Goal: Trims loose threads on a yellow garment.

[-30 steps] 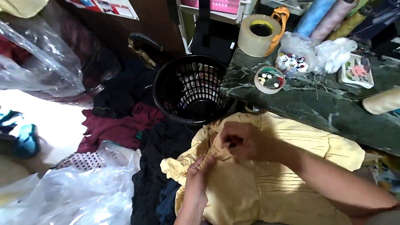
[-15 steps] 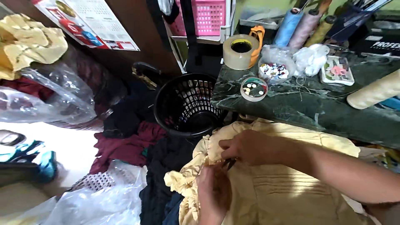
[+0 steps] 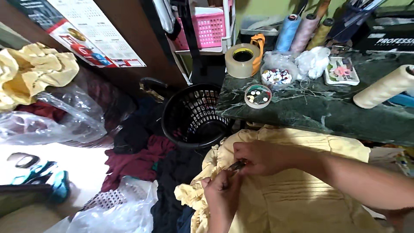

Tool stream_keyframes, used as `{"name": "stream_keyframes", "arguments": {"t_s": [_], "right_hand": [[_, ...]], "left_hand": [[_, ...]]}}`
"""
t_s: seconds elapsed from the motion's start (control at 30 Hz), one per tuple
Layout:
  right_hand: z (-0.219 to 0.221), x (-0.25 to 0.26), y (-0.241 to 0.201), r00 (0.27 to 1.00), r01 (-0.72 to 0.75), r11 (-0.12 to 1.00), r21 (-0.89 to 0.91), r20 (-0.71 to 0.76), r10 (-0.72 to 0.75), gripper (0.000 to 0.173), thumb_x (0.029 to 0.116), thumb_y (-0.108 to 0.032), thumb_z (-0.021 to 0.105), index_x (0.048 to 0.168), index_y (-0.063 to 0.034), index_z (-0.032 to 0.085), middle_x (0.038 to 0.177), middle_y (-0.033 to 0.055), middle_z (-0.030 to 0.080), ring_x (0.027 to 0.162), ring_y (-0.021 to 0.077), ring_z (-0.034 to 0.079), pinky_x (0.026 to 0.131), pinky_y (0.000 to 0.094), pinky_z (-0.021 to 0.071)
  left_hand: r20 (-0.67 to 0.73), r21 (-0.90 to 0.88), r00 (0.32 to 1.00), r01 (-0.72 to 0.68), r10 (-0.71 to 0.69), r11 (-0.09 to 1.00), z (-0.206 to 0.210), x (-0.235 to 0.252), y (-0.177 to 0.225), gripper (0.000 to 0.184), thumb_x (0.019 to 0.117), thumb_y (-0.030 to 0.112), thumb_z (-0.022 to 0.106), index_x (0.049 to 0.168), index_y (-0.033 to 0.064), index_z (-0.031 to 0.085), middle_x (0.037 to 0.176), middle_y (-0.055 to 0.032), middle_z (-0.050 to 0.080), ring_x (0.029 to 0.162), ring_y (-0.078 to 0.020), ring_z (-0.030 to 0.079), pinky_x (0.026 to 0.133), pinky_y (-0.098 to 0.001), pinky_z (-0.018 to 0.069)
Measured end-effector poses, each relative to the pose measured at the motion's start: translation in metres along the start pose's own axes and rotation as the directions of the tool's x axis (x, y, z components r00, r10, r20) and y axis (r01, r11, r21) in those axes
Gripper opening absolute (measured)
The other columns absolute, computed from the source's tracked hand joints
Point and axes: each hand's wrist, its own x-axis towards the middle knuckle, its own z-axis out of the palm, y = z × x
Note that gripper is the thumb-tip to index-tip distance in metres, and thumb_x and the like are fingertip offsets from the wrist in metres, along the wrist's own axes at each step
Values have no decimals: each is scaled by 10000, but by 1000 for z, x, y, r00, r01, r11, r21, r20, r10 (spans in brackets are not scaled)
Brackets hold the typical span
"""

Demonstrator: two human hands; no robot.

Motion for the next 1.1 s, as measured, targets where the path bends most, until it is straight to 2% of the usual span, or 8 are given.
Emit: {"name": "stream_keyframes", "arguments": {"t_s": [0.13, 0.23, 0.33, 0.4, 0.5, 0.7, 0.9, 1.1], "right_hand": [[-1, 1, 9, 999, 46, 997, 61, 8, -46, 328, 856, -114, 809, 1087, 76, 674, 1087, 216, 593, 935, 316, 597, 807, 483, 492], [6, 5, 18, 994, 93, 991, 100, -58, -88, 246, 851, -60, 791, 1031, 73, 687, 1045, 202, 605, 892, 279, 597, 784, 430, 500], [13, 5, 22, 989, 106, 974, 201, -125, -82, 181, 854, -26, 772, 985, 71, 693, 1013, 176, 607, 862, 206, 571, 759, 333, 480], [15, 4, 23, 987, 103, 973, 207, -142, -74, 188, 862, -42, 768, 1000, 67, 702, 1020, 174, 618, 869, 199, 579, 764, 324, 484], [13, 3, 17, 994, 48, 985, 167, -109, -29, 184, 890, -51, 715, 1032, 66, 705, 1040, 184, 616, 898, 241, 590, 779, 378, 492], [10, 5, 12, 994, 41, 988, 148, -109, -25, 155, 869, 10, 713, 1021, 39, 723, 1032, 173, 630, 894, 231, 595, 783, 365, 497], [14, 8, 27, 970, 187, 956, 226, -196, -144, 95, 849, 1, 742, 932, 42, 722, 887, 113, 625, 777, 106, 552, 666, 226, 444], [21, 9, 41, 922, 311, 930, 195, -300, -246, 76, 868, -27, 720, 907, 34, 743, 823, 96, 650, 702, 67, 543, 612, 197, 423]], "left_hand": [[22, 18, 999, -27, 27, 999, 4, -1, 4, 197, 845, 264, 738, 719, 128, 673, 562, 81, 554, 510, -11, 443, 794, -372, 368], [74, -57, 997, -1, 5, 998, 3, 1, -2, 166, 871, 237, 710, 738, 143, 677, 592, 104, 553, 551, -1, 462, 807, -370, 380], [169, -123, 986, 7, 14, 992, -6, 3, -8, 179, 953, 192, 608, 848, 122, 735, 704, 88, 664, 649, 6, 566, 879, -401, 388], [169, -98, 985, -19, 35, 995, -8, 3, -8, 182, 955, 214, 603, 854, 133, 730, 669, 101, 628, 612, 8, 525, 852, -387, 382], [117, -39, 992, -48, 52, 998, -3, 2, -8, 205, 916, 246, 646, 727, 170, 634, 565, 120, 477, 530, 1, 401, 789, -365, 359], [81, -1, 996, -40, 39, 999, -3, 6, -3, 281, 863, 251, 687, 639, 162, 543, 554, 96, 463, 527, -10, 401, 775, -348, 344], [77, -86, 997, 12, -5, 996, -1, 5, 0, 133, 905, 236, 672, 852, 128, 727, 641, 111, 542, 612, 5, 461, 813, -364, 360], [79, -269, 996, 62, -43, 961, 2, 8, -9, 84, 883, 167, 695, 903, 119, 761, 642, 135, 542, 598, 45, 442, 784, -277, 395]]}}
